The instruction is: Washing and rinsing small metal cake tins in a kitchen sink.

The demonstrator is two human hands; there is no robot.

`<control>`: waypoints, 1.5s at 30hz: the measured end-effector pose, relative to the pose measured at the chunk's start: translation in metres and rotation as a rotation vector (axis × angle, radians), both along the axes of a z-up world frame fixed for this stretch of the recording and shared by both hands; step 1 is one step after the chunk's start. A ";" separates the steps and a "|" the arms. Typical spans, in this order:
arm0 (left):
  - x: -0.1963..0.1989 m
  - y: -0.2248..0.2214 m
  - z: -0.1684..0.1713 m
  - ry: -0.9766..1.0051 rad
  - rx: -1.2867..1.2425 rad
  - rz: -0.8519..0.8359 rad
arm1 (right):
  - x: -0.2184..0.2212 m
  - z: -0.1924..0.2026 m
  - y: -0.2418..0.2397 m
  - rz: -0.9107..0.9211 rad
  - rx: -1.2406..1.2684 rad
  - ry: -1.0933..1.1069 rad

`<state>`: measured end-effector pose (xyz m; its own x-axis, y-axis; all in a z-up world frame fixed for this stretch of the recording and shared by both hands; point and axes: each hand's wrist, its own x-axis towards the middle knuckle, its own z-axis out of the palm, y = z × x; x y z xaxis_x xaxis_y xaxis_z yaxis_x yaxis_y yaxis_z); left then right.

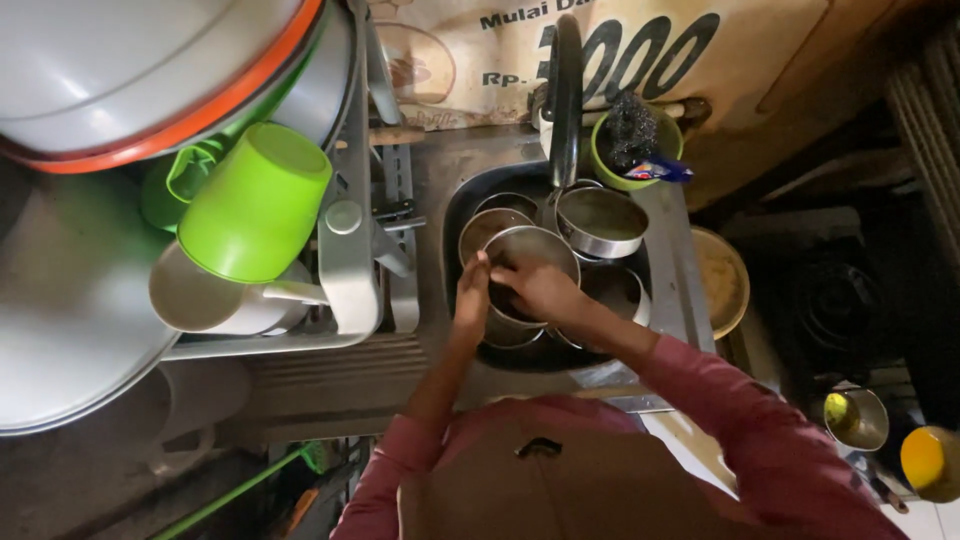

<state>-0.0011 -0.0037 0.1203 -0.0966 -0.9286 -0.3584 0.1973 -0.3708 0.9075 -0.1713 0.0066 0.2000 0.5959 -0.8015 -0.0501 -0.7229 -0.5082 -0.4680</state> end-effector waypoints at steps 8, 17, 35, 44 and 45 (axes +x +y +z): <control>0.001 -0.014 -0.009 -0.238 -0.203 0.000 | -0.003 0.015 -0.039 -0.282 -0.458 -0.079; -0.005 -0.025 0.020 -0.057 -0.233 0.156 | -0.017 0.039 -0.023 -0.365 -0.056 0.485; -0.009 -0.024 0.061 -0.415 -0.589 0.105 | 0.028 -0.051 -0.029 -0.551 0.343 -1.015; 0.010 -0.022 0.120 -0.695 -0.405 -0.082 | -0.033 0.024 -0.018 0.034 0.022 -0.179; 0.009 -0.023 0.122 -0.691 -0.468 -0.096 | -0.039 0.037 -0.021 0.201 -0.270 -0.040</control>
<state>0.0079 -0.0263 0.2424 -0.0831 -0.9950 0.0547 -0.4723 0.0876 0.8771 -0.2099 -0.0143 0.2374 0.7404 -0.6490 0.1749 -0.5797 -0.7482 -0.3227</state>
